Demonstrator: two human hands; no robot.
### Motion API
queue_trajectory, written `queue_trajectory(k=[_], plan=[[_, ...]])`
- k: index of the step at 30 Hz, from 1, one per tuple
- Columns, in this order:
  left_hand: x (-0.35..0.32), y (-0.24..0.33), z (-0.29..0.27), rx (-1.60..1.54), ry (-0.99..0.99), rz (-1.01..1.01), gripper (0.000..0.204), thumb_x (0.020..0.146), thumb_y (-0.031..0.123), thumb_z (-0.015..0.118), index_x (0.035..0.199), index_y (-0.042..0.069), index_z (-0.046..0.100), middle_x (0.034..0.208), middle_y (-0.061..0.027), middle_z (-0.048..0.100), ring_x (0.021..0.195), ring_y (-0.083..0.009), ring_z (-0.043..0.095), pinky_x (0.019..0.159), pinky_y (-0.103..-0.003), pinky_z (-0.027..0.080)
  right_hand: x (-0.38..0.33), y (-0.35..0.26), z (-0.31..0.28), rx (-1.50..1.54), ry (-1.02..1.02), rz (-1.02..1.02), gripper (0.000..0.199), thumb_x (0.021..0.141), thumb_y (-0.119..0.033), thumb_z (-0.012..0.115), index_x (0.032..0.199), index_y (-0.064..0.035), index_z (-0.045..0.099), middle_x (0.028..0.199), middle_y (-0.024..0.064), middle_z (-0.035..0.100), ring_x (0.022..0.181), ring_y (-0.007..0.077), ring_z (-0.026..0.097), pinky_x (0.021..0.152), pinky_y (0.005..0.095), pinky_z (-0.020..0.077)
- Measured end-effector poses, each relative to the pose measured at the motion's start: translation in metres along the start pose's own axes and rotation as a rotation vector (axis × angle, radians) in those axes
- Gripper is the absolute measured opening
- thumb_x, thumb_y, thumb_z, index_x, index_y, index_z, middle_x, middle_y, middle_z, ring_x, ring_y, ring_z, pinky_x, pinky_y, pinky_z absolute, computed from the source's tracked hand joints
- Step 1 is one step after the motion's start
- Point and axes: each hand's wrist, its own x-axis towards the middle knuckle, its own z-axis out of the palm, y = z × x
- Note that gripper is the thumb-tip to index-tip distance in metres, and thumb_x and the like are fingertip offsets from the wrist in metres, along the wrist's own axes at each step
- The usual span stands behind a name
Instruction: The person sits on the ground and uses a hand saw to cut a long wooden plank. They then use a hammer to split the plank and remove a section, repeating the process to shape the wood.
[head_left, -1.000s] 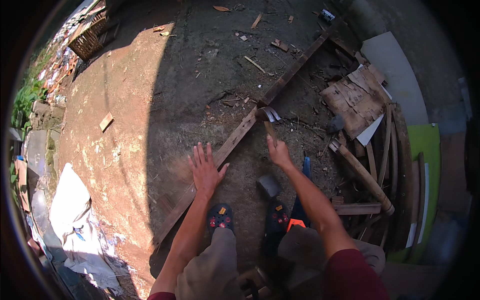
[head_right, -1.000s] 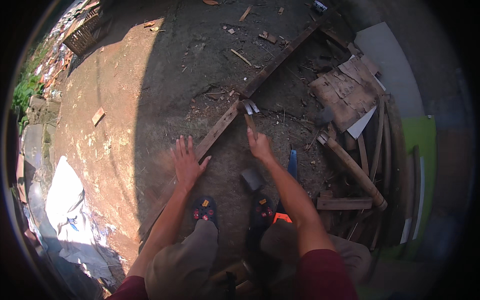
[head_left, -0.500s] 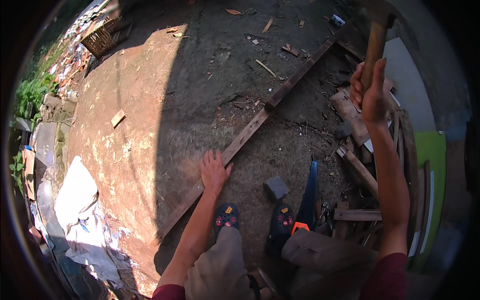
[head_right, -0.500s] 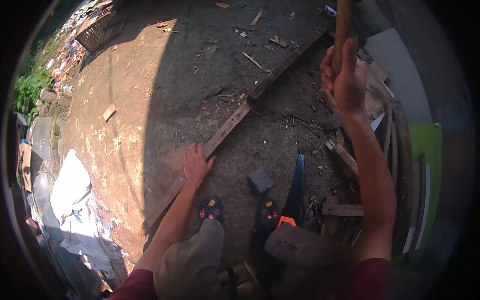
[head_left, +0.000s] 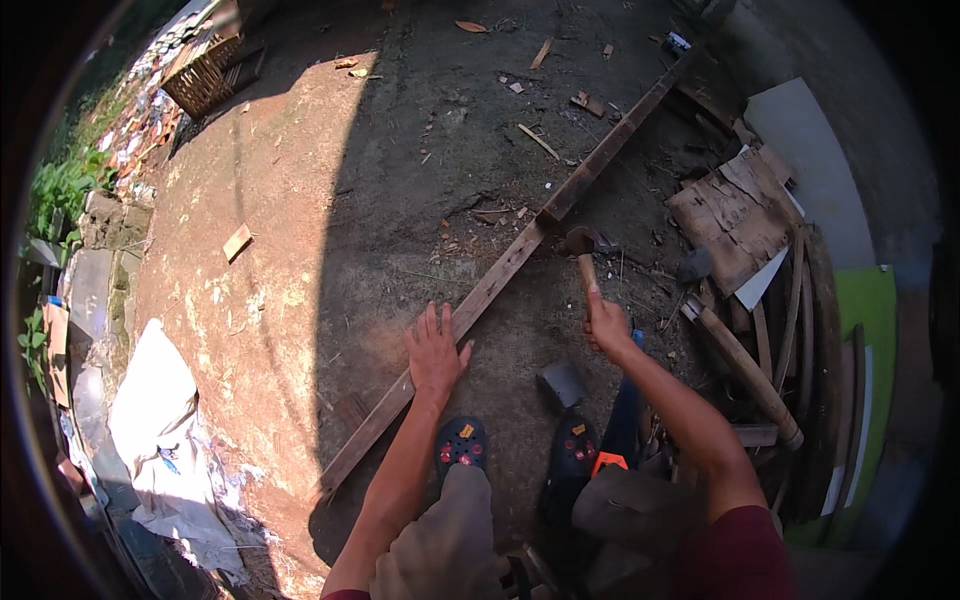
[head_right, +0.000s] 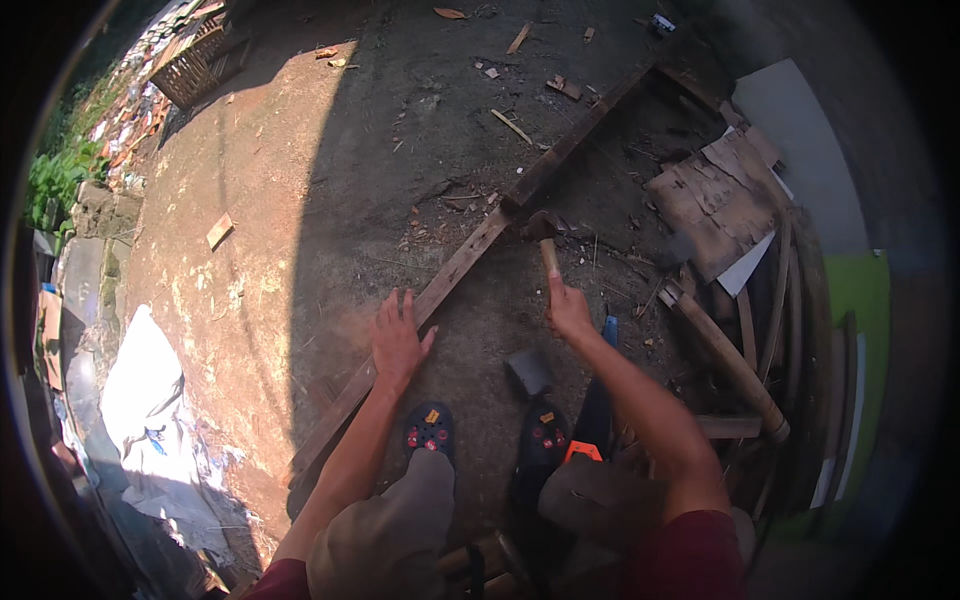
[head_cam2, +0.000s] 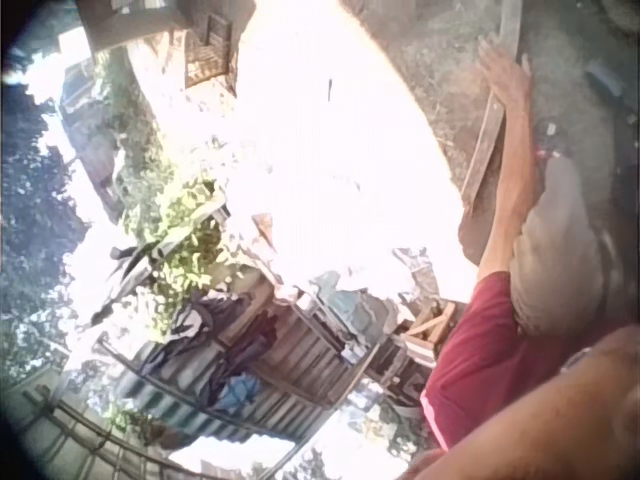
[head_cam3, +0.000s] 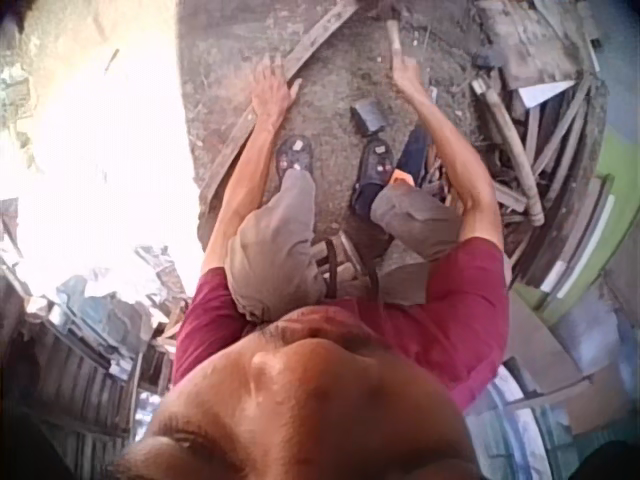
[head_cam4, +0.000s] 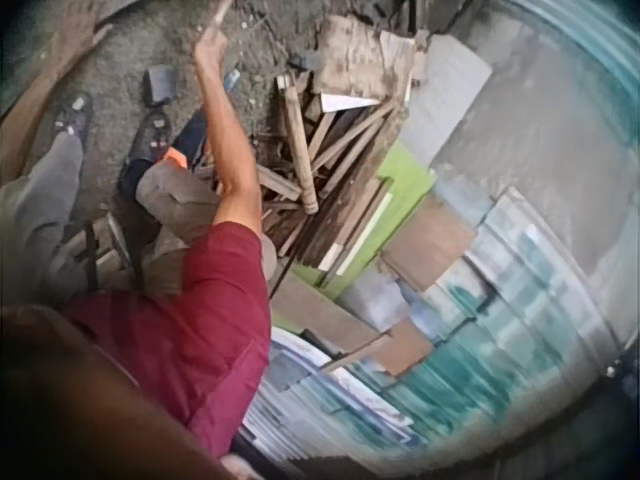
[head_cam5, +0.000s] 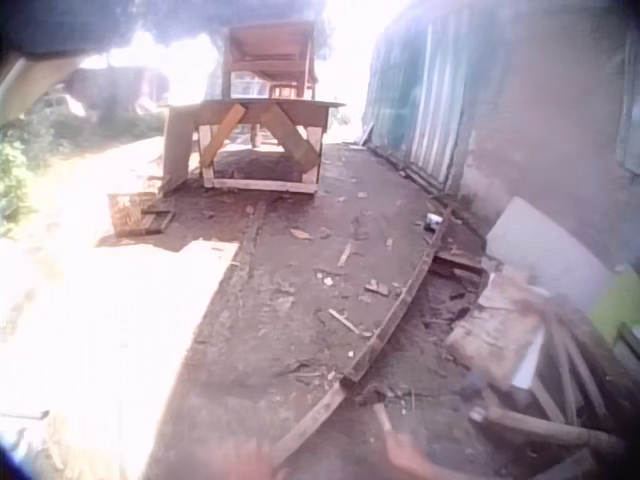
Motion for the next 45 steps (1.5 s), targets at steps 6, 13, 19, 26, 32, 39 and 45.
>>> queue_trajectory(k=[6, 13, 19, 26, 32, 39, 45], plan=[[0.020, -0.019, 0.006, -0.305, -0.243, -0.154, 0.067, 0.081, 0.056, 0.078, 0.114, 0.004, 0.050, 0.106, -0.0233, 0.068, 0.097, -0.0422, 0.069, 0.078, -0.049, 0.056, -0.061, -0.014, -0.109, -0.388, -0.187, 0.239, 0.078, 0.100, -0.070, 0.038, 0.071, -0.0017, 0.063, 0.063, 0.0115, 0.059, 0.057, 0.0259, 0.062, 0.056, 0.0416, 0.0476], [0.049, -0.045, -0.009, -0.442, -0.354, -0.188, 0.080, 0.064, 0.059, 0.090, 0.108, -0.001, 0.060, 0.099, -0.0254, 0.071, 0.095, -0.0461, 0.067, 0.082, -0.050, 0.053, -0.094, 0.065, -0.096, -0.508, -0.148, 0.297, 0.083, 0.100, -0.070, 0.037, 0.081, 0.0046, 0.071, 0.076, 0.0250, 0.069, 0.083, 0.0417, 0.071, 0.074, 0.0503, 0.0511], [0.047, -0.042, -0.003, -0.437, -0.342, -0.219, 0.078, 0.063, 0.056, 0.092, 0.111, -0.001, 0.066, 0.101, -0.0247, 0.072, 0.095, -0.0417, 0.070, 0.083, -0.046, 0.055, -0.094, 0.096, -0.063, -0.384, -0.100, 0.291, 0.079, 0.101, -0.066, 0.039, 0.088, 0.0059, 0.071, 0.082, 0.0288, 0.069, 0.091, 0.0462, 0.070, 0.080, 0.0522, 0.0514], [0.065, -0.062, -0.011, -0.658, -0.539, -0.267, 0.082, 0.065, 0.052, 0.092, 0.122, 0.000, 0.068, 0.110, -0.0204, 0.074, 0.101, -0.0314, 0.073, 0.089, -0.041, 0.055, -0.085, 0.127, -0.054, -0.380, -0.084, 0.191, 0.079, 0.102, -0.064, 0.041, 0.074, 0.0058, 0.064, 0.060, 0.0220, 0.061, 0.066, 0.0390, 0.070, 0.063, 0.0493, 0.0522], [0.068, -0.056, -0.019, -0.658, -0.548, -0.269, 0.078, 0.067, 0.048, 0.092, 0.122, -0.002, 0.068, 0.109, -0.0198, 0.074, 0.099, -0.0296, 0.073, 0.089, -0.040, 0.055, -0.088, 0.140, -0.055, -0.311, -0.051, 0.122, 0.076, 0.103, -0.061, 0.043, 0.073, 0.0055, 0.063, 0.057, 0.0193, 0.059, 0.060, 0.0350, 0.068, 0.058, 0.0474, 0.0502], [0.067, -0.063, -0.013, -0.765, -0.580, -0.260, 0.072, 0.070, 0.043, 0.092, 0.121, -0.002, 0.068, 0.107, -0.0171, 0.075, 0.095, -0.0251, 0.073, 0.088, -0.038, 0.056, -0.085, 0.131, -0.064, -0.331, -0.115, 0.164, 0.074, 0.103, -0.061, 0.044, 0.077, 0.0052, 0.065, 0.064, 0.0206, 0.062, 0.069, 0.0356, 0.069, 0.064, 0.0477, 0.0497], [0.067, -0.070, -0.009, -0.775, -0.580, -0.247, 0.071, 0.071, 0.043, 0.091, 0.120, -0.003, 0.068, 0.105, -0.0178, 0.075, 0.094, -0.0253, 0.073, 0.087, -0.038, 0.056, -0.088, 0.131, -0.058, -0.344, -0.089, 0.161, 0.072, 0.103, -0.060, 0.043, 0.085, 0.0049, 0.067, 0.069, 0.0216, 0.064, 0.071, 0.0355, 0.068, 0.067, 0.0472, 0.0496]])
